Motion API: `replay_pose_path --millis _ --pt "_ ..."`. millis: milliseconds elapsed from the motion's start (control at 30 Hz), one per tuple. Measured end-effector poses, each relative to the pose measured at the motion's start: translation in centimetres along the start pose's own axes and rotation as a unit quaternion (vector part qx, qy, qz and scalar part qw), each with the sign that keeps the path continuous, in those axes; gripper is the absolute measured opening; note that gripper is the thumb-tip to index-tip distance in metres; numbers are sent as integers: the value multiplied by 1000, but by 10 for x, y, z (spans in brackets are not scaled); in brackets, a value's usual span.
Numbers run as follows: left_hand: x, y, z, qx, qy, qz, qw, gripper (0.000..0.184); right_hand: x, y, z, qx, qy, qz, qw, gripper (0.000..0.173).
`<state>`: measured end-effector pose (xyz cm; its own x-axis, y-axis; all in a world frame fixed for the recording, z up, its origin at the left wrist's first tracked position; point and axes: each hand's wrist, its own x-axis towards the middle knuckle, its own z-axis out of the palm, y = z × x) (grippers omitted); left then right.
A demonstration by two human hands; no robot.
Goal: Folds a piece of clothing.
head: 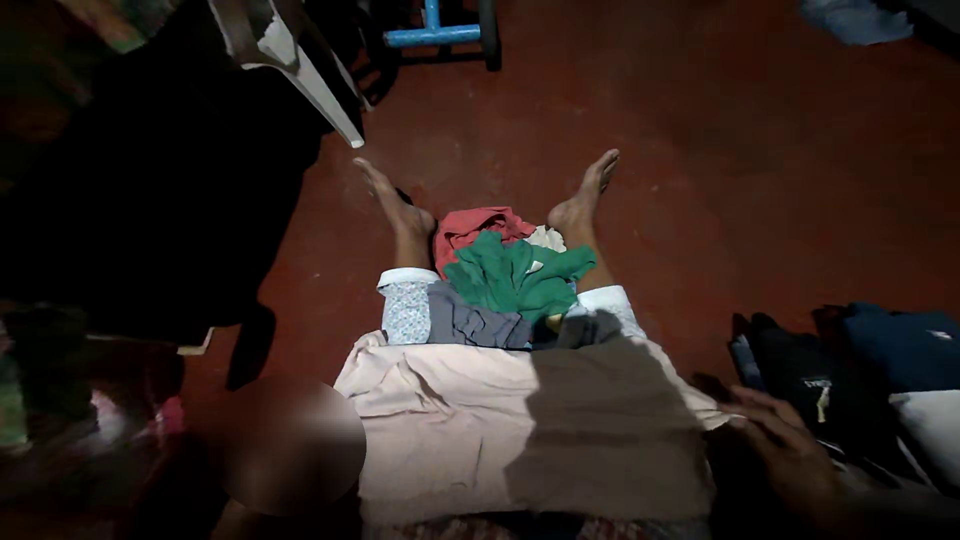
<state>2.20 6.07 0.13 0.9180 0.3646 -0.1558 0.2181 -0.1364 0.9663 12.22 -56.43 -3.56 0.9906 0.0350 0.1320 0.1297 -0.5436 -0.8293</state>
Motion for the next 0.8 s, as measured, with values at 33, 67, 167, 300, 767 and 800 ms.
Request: replay_pose_path --millis 33,67,167,300,767,800 --pt "1 3 0 -24 0 5 1000 18 3 -4 -9 -3 -5 -26 1000 24" --pt "0 4 -1 -44 0 10 999 17 6 -10 -18 -18 -25 -54 998 26" --pt "-7 6 -4 -10 -7 9 1000 15 33 -126 -16 -165 -172 74 968 26" --pt "-38 94 34 151 -16 -85 985 25 64 -221 22 -289 -324 150 888 36" --pt "3 30 51 204 45 50 977 24 62 -247 248 -119 -438 -225 862 33" --pt "3 31 51 164 35 40 985 22 62 -250 252 -139 -444 -216 858 36"
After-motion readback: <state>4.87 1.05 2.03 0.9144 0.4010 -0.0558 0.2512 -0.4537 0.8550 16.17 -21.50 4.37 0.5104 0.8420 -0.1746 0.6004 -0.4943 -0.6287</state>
